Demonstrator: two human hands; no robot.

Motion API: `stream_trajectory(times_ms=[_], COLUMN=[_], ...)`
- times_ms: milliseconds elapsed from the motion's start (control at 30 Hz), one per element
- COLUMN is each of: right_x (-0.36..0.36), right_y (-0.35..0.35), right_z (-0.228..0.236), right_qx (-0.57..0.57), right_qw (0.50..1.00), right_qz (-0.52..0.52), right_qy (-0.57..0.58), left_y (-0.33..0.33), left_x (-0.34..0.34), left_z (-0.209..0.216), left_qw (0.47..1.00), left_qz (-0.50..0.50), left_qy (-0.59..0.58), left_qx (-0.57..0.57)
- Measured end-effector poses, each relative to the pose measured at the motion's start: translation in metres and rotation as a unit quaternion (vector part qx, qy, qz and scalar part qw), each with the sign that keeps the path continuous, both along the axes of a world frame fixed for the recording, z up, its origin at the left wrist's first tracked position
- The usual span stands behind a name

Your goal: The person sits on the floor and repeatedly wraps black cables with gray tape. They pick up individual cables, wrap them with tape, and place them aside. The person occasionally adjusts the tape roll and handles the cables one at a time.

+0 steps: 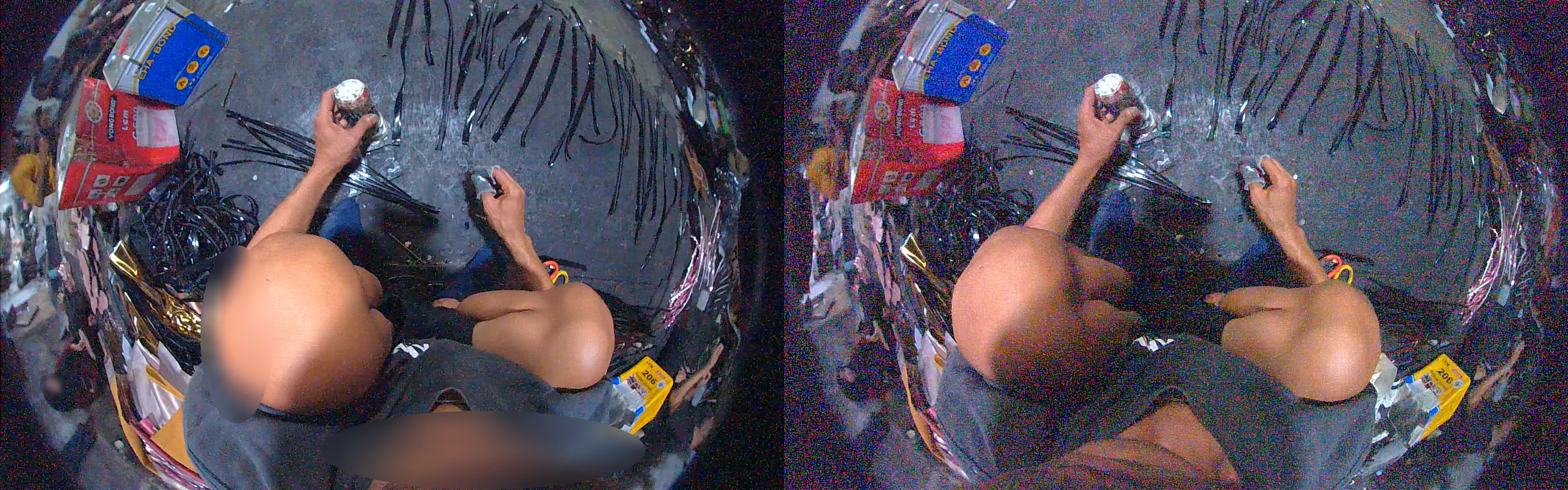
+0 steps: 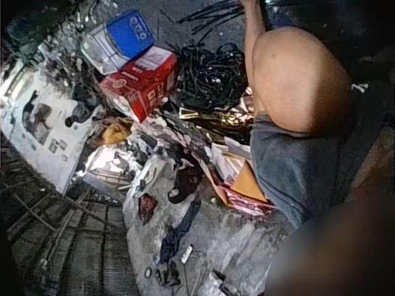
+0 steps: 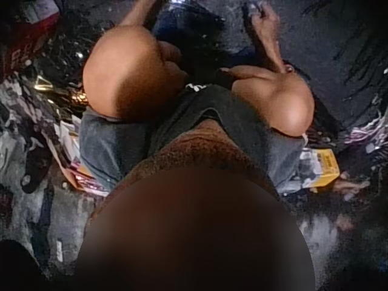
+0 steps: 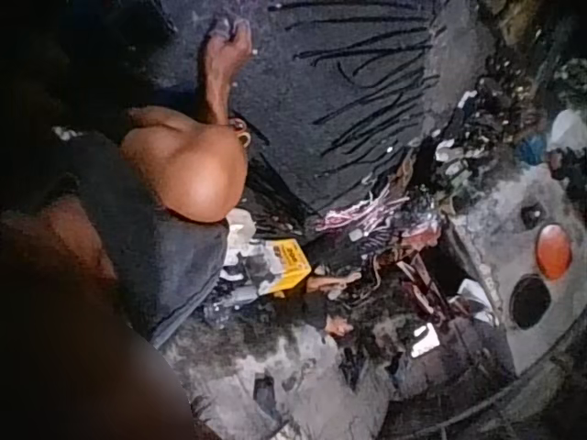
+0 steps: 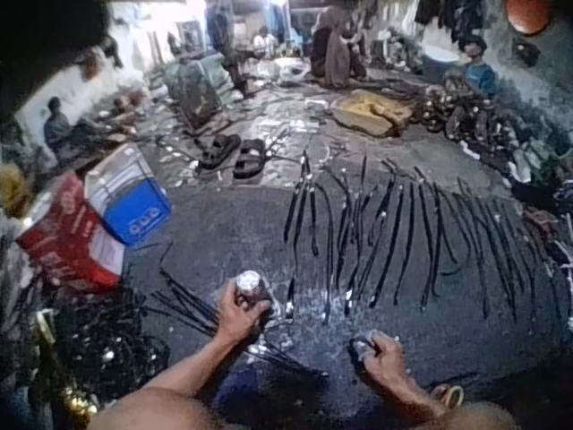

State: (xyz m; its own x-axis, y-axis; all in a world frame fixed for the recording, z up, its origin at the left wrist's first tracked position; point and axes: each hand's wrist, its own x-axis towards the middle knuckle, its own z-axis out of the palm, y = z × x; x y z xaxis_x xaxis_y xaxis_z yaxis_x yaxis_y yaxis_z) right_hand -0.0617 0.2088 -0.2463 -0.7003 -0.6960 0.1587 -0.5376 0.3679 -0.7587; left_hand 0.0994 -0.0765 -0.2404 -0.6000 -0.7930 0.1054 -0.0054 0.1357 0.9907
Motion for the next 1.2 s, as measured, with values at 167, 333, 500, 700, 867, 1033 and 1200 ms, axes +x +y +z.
stream_trajectory(times_ms=[167,333,500,700,867,1033,1200], right_x=[-0.002,0.006,0.004,-0.013,-0.012,-0.013,-0.020], right_y=[0.004,0.006,0.010,0.021,0.004,0.011,0.014], right_z=[0.001,0.005,0.006,-0.004,-0.002,0.016,0.000], right_qx=[0.022,0.014,0.023,-0.007,0.014,0.026,0.013], right_qw=[0.999,1.000,0.999,1.000,1.000,1.000,0.999], right_qz=[0.018,0.020,0.020,-0.026,-0.012,-0.008,-0.033], right_qy=[-0.015,-0.016,-0.032,-0.016,-0.005,-0.006,-0.026], left_y=[0.009,0.010,0.021,0.061,0.053,0.048,0.045], left_x=[-0.006,0.001,0.004,-0.021,-0.090,-0.116,-0.116], left_z=[0.008,-0.008,0.019,0.003,-0.047,-0.051,-0.033], left_qw=[0.997,0.989,0.949,0.813,0.678,0.577,0.582], left_qz=[0.011,-0.023,0.063,-0.280,-0.362,-0.402,-0.451], left_qy=[-0.051,-0.046,-0.054,-0.046,-0.182,-0.178,-0.191], left_qx=[-0.063,-0.138,-0.305,-0.509,-0.613,-0.688,-0.649])
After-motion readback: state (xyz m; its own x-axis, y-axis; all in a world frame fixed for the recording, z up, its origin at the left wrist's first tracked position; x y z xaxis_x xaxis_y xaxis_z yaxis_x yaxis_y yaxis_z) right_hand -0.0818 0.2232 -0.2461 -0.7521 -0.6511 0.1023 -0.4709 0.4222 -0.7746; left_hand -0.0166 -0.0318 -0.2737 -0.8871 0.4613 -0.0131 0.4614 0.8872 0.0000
